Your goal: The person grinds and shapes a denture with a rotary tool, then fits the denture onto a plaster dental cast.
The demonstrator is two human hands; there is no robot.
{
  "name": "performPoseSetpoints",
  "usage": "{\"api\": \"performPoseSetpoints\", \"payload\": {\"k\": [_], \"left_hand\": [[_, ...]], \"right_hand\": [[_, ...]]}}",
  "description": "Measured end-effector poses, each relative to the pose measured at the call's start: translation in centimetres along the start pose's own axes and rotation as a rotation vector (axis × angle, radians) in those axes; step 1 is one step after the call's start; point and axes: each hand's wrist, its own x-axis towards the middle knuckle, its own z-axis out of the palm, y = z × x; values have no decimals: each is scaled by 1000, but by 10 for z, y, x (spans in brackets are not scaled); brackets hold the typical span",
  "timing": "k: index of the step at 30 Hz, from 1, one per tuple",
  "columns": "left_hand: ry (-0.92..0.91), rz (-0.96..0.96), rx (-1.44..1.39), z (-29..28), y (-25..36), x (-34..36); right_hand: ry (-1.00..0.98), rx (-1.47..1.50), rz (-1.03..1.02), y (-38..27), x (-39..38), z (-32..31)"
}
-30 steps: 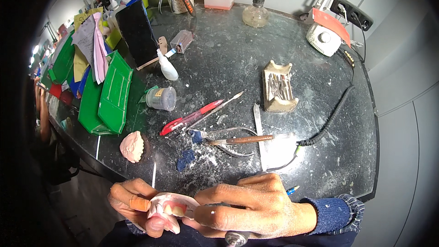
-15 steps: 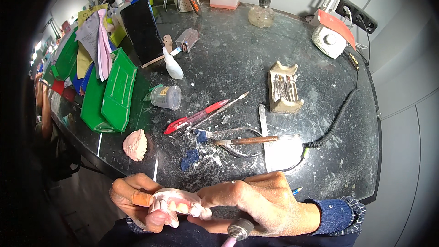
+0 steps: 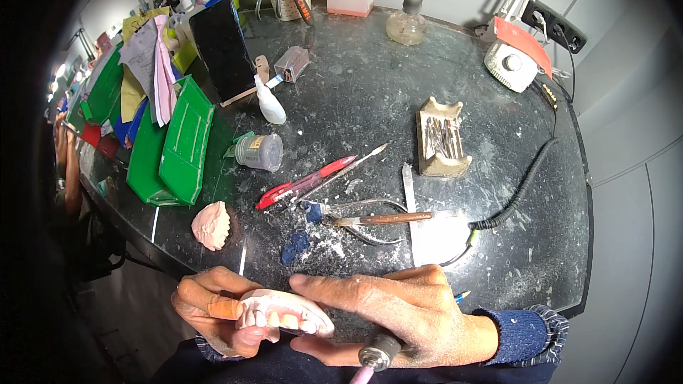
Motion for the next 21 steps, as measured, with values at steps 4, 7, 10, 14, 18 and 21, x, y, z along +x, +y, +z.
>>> {"api": "performPoseSetpoints", "payload": {"k": [4,7,10,14,18,21], "left_hand": [[157,52,-53,13,-1,-1],[40,140,83,6,-4,-1],[244,310,158,15,-1,2],[185,410,381,12,-2,-2],[295,327,222,18,-6,-8],[-290,-950,-545,-29,37,-15]], "right_hand": [[-72,-54,-16,0,2,-5],[-68,-39,-30,0,3,-5],[8,9,-63,7,0,1],[126,126,-114,16,-11,12],[82,-20,-264,23,-11,12],[82,9,-237,21,-12,10]]}}
